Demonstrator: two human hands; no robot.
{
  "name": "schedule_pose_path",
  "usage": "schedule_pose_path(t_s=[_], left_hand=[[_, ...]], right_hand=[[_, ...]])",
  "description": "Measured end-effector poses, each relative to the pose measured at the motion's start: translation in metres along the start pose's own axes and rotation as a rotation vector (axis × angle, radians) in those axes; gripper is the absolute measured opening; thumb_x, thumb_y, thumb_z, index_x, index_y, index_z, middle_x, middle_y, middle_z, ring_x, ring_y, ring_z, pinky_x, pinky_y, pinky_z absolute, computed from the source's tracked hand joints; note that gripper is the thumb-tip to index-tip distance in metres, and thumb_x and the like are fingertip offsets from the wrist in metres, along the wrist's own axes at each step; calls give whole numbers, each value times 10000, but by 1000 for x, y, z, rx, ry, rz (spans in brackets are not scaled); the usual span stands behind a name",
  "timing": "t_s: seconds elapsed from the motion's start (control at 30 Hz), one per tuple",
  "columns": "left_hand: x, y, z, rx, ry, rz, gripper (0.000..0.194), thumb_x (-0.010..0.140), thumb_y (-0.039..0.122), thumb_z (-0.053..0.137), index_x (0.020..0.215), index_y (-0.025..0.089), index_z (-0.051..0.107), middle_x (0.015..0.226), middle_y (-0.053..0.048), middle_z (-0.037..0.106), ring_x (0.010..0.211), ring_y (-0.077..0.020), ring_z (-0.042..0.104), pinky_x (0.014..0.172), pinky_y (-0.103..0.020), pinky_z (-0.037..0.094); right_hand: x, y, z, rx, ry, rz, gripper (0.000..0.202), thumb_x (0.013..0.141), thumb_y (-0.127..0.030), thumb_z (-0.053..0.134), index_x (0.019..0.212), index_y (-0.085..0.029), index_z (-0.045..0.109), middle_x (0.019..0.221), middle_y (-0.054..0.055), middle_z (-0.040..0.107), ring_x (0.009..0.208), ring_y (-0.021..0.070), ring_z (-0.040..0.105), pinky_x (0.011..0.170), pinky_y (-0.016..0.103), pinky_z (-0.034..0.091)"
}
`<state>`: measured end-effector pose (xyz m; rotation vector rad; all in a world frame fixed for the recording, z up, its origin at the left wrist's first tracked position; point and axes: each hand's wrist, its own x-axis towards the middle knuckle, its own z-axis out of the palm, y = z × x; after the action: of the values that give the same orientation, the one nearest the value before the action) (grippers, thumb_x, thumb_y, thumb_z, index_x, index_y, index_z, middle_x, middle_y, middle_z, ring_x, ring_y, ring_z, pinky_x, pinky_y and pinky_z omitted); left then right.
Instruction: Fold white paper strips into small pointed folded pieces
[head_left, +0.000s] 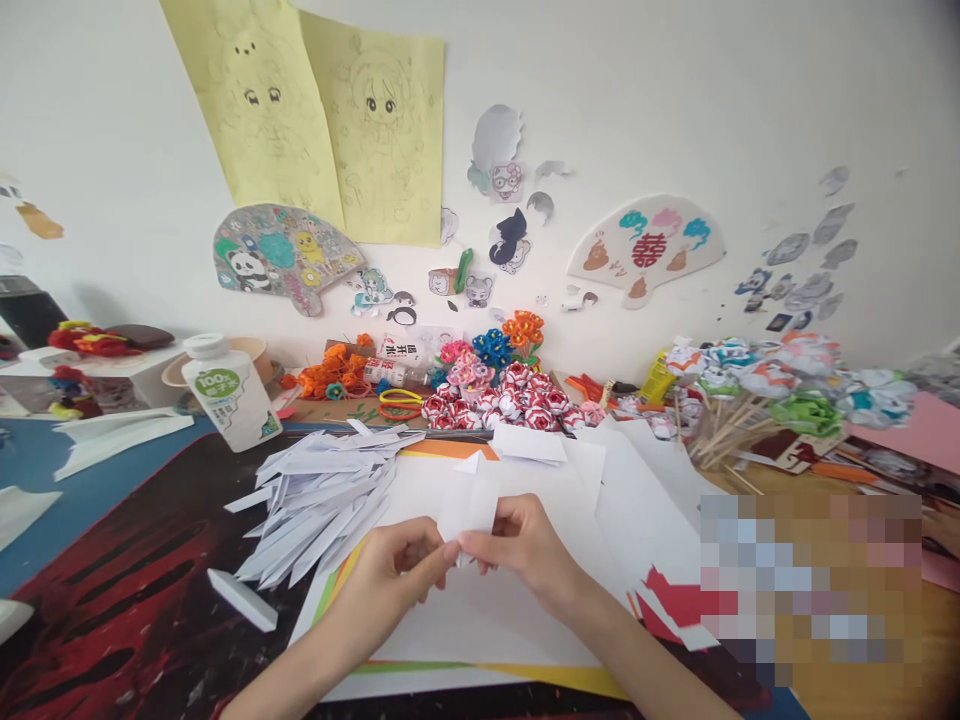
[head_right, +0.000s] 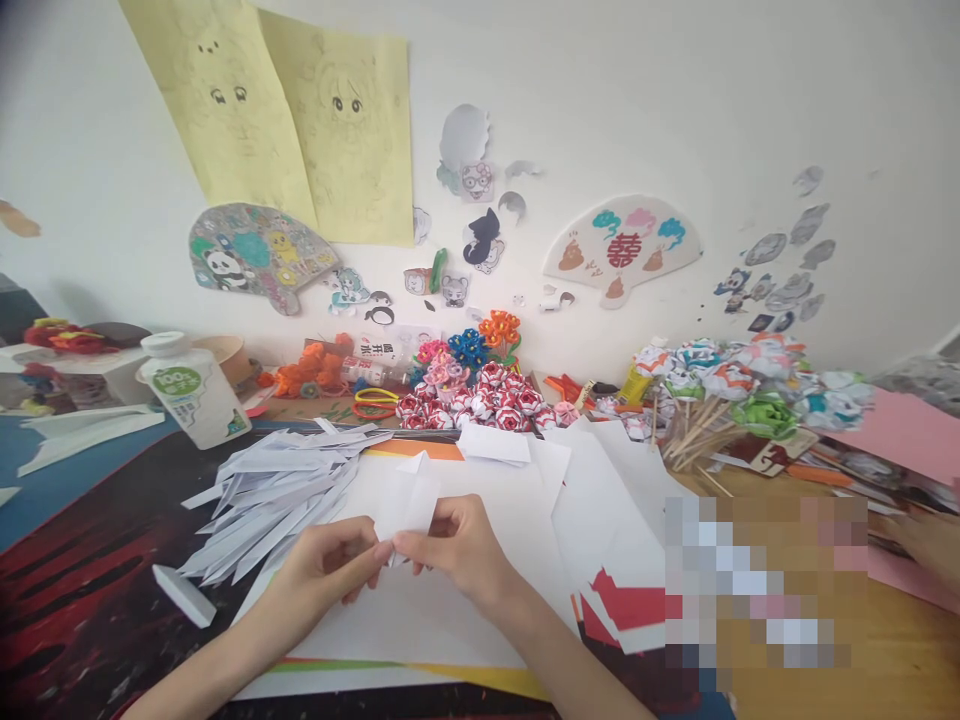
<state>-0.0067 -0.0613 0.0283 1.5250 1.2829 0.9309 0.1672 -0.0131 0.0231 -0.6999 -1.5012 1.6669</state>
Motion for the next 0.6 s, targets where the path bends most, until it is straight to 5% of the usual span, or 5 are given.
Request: schedule_pose_path(t_s=[0.6], left_hand=[[-1, 3, -1, 69, -1, 51, 340, 846, 411, 542, 613, 168, 493, 550, 54, 402, 536, -95, 352, 505, -212, 272]], right_hand=[[0, -1, 0, -6, 16, 9, 221, 673, -321, 770, 741, -116, 726, 657, 37, 644, 529, 101, 523, 506, 221, 452]])
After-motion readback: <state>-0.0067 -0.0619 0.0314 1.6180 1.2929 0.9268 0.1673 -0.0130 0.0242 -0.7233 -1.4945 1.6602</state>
